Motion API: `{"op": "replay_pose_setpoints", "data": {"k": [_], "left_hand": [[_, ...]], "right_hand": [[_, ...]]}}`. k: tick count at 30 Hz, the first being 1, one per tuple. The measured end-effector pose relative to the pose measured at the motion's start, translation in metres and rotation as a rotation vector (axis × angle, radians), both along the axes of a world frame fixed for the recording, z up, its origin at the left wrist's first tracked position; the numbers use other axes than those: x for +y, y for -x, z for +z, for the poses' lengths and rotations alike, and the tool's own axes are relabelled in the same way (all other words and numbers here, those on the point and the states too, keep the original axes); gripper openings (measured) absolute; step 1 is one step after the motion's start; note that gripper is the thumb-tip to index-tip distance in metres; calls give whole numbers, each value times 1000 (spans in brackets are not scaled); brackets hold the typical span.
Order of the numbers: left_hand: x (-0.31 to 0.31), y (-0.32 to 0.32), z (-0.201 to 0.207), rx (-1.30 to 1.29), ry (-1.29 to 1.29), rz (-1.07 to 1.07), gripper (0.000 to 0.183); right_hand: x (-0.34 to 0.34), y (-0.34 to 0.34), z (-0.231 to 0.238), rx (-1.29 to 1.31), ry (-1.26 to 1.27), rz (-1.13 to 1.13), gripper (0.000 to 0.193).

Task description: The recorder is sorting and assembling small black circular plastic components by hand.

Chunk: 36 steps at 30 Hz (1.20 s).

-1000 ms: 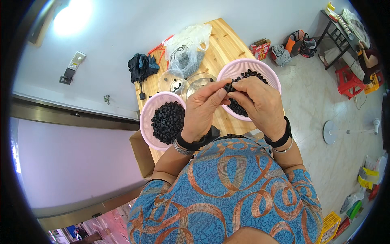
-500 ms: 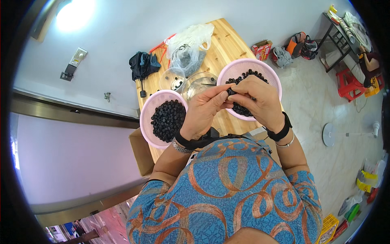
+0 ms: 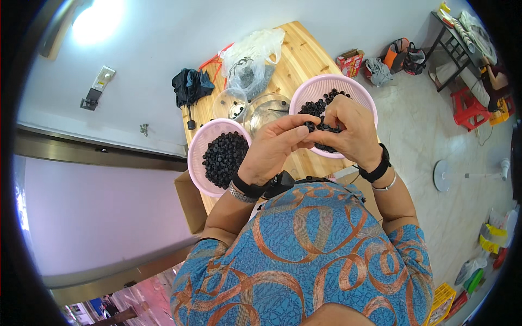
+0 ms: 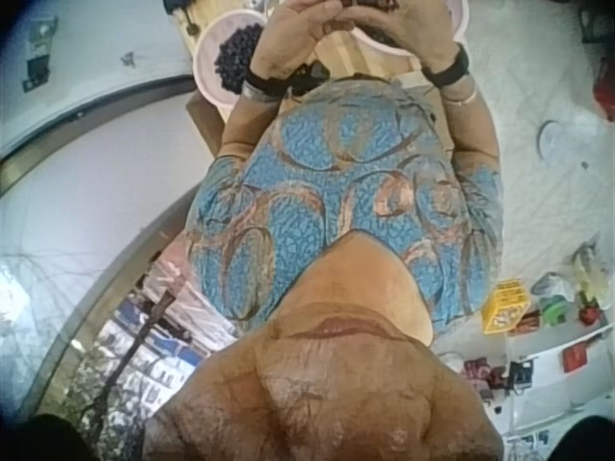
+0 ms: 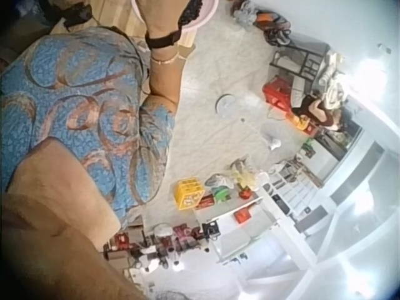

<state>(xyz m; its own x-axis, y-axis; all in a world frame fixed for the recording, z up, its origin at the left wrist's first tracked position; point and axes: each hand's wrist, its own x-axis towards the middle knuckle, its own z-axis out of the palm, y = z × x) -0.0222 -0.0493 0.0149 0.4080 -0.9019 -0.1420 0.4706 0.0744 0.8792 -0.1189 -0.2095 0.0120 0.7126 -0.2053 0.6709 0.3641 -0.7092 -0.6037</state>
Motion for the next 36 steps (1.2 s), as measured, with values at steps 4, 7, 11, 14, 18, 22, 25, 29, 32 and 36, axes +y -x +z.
{"op": "replay_pose_setpoints", "data": {"k": [4, 7, 11, 14, 18, 22, 25, 29, 32, 36], "left_hand": [[0, 1, 1, 85, 81, -35, 28], [1, 2, 1, 91, 101, -48, 29], [0, 4, -2, 79, 152, -5, 30], [-2, 5, 0, 59, 212, -6, 31], [-6, 9, -5, 55, 233, 44, 34], [-7, 12, -4, -106, 202, 140, 33], [-7, 12, -5, -189, 198, 161, 34], [-7, 14, -3, -209, 192, 188, 36], [-8, 15, -3, -180, 195, 189, 38], [-7, 12, -1, -186, 190, 182, 39]], "right_hand": [[6, -4, -8, -29, -73, 30, 28], [8, -3, -8, -28, -46, 29, 27], [8, -5, -9, -75, 24, 43, 28], [10, -6, -5, -114, 90, 11, 27], [11, -8, -5, -115, 150, -45, 26], [14, -11, -3, -207, 178, -78, 25], [12, -11, 2, -182, 223, -66, 24], [9, -15, 6, -185, 285, -3, 25], [10, -18, 6, -175, 289, 11, 25], [9, -19, 3, -124, 292, 30, 25]]}}
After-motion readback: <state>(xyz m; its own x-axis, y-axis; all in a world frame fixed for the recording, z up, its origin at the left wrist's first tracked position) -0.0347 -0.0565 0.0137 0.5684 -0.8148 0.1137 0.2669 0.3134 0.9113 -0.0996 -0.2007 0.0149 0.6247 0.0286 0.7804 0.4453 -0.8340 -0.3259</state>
